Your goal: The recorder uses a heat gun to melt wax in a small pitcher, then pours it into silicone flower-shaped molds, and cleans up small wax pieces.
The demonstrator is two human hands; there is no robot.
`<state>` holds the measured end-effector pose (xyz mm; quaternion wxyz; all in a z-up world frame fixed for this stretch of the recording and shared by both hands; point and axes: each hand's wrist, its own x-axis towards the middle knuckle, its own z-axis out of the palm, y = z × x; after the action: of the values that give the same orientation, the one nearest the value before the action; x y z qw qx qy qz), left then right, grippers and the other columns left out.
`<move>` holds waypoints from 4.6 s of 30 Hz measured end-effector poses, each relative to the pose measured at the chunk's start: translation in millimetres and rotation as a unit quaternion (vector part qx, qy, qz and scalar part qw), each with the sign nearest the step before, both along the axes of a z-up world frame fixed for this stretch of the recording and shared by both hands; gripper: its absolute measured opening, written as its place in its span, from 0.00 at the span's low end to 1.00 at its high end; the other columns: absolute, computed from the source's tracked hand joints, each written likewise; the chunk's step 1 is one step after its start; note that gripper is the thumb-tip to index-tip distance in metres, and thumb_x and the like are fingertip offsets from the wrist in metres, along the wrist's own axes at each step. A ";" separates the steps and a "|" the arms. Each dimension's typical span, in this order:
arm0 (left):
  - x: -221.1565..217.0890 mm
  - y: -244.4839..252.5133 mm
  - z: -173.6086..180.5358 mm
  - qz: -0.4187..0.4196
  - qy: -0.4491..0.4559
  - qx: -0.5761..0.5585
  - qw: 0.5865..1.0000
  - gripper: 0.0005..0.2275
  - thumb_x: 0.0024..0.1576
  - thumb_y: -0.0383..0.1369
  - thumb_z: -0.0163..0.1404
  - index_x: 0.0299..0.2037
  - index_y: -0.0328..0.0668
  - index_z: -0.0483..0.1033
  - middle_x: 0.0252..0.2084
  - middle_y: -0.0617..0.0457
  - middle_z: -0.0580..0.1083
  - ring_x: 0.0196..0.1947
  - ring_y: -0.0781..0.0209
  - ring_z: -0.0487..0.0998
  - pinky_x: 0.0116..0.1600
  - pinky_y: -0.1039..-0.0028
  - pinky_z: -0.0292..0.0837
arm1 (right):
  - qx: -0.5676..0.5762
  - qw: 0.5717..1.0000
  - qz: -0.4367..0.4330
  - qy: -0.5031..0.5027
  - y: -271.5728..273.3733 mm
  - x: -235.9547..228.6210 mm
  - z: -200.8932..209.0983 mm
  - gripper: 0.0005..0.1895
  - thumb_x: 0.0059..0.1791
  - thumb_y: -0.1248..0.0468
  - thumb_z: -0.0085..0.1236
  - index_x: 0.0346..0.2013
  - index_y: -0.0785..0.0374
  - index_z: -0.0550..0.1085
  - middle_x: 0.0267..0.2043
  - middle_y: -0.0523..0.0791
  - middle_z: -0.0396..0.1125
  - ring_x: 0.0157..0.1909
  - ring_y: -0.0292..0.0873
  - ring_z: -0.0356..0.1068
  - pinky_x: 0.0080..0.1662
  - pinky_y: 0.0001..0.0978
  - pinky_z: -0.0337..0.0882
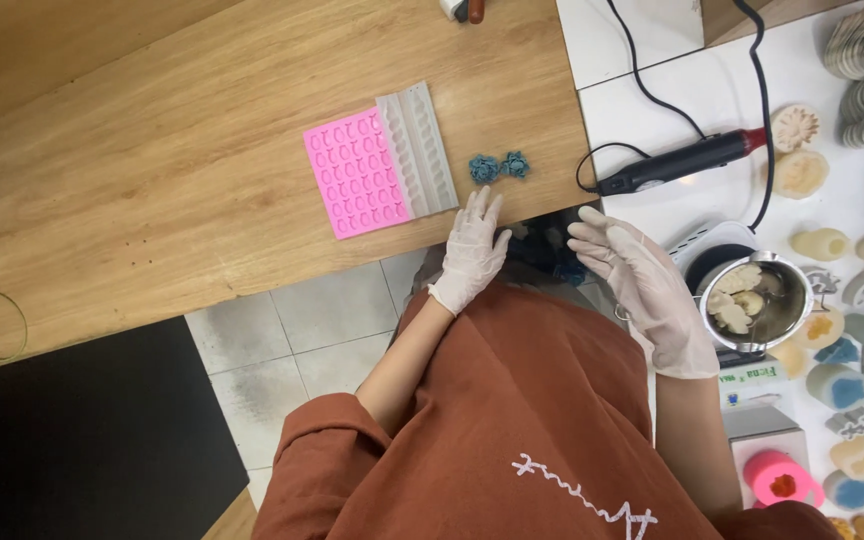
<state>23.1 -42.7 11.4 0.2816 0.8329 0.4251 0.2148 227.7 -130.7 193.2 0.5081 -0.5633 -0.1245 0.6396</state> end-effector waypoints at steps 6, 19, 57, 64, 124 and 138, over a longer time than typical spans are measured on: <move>6.1 -15.9 3.9 -0.008 0.023 -0.001 1.000 0.27 0.58 0.32 0.56 0.67 0.36 0.63 0.71 0.37 0.61 0.72 0.36 0.59 0.71 0.50 0.58 | 0.049 0.998 -0.026 0.017 -18.3 37.2 -1.3 0.27 0.59 0.57 0.42 0.68 0.73 0.63 0.61 0.52 0.67 0.62 0.45 0.68 0.64 0.37 0.65; 50.4 37.2 76.2 -0.260 -0.109 -0.065 0.957 0.25 0.59 0.28 0.55 0.68 0.37 0.64 0.66 0.37 0.67 0.69 0.35 0.66 0.69 0.56 0.65 | 0.104 0.960 -0.260 -0.009 -23.1 33.5 31.4 0.27 0.59 0.57 0.43 0.67 0.75 0.64 0.62 0.55 0.67 0.61 0.47 0.67 0.66 0.41 0.65; 147.8 -87.1 177.2 -0.627 -0.048 -0.286 0.723 0.12 0.64 0.30 0.46 0.56 0.39 0.75 0.50 0.47 0.80 0.52 0.53 0.80 0.57 0.67 0.73 | 0.022 0.437 -0.879 -0.191 -276.7 -302.5 88.7 0.26 0.56 0.56 0.50 0.64 0.73 0.68 0.59 0.53 0.69 0.61 0.49 0.68 0.66 0.46 0.63; 117.0 -176.3 228.2 -0.692 -0.091 -0.250 0.671 0.10 0.63 0.26 0.47 0.54 0.40 0.75 0.49 0.47 0.80 0.52 0.54 0.81 0.57 0.68 0.73 | 0.004 0.430 -0.888 -0.162 -357.0 -358.8 37.0 0.31 0.55 0.52 0.47 0.66 0.71 0.66 0.61 0.52 0.68 0.61 0.49 0.67 0.66 0.46 0.60; 195.1 -131.7 225.3 -0.767 -0.100 -0.191 0.604 0.06 0.63 0.27 0.53 0.48 0.43 0.79 0.43 0.46 0.80 0.43 0.45 0.81 0.47 0.62 0.76 | 0.075 0.574 -0.813 -0.064 -332.2 -94.1 47.7 0.32 0.55 0.55 0.44 0.68 0.76 0.63 0.64 0.57 0.65 0.64 0.52 0.64 0.65 0.47 0.60; 92.7 -160.6 157.1 -0.538 -0.115 -0.048 0.834 0.08 0.59 0.30 0.54 0.47 0.49 0.78 0.37 0.53 0.80 0.39 0.54 0.83 0.42 0.68 0.77 | 0.227 0.737 -0.629 -0.097 -366.1 -45.7 52.3 0.29 0.55 0.57 0.46 0.63 0.79 0.65 0.59 0.59 0.68 0.61 0.54 0.68 0.66 0.48 0.63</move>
<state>115.9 -203.3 168.5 0.4398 0.8847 -0.1157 0.1031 182.0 -496.9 245.5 0.8927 -0.4401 0.0678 0.0690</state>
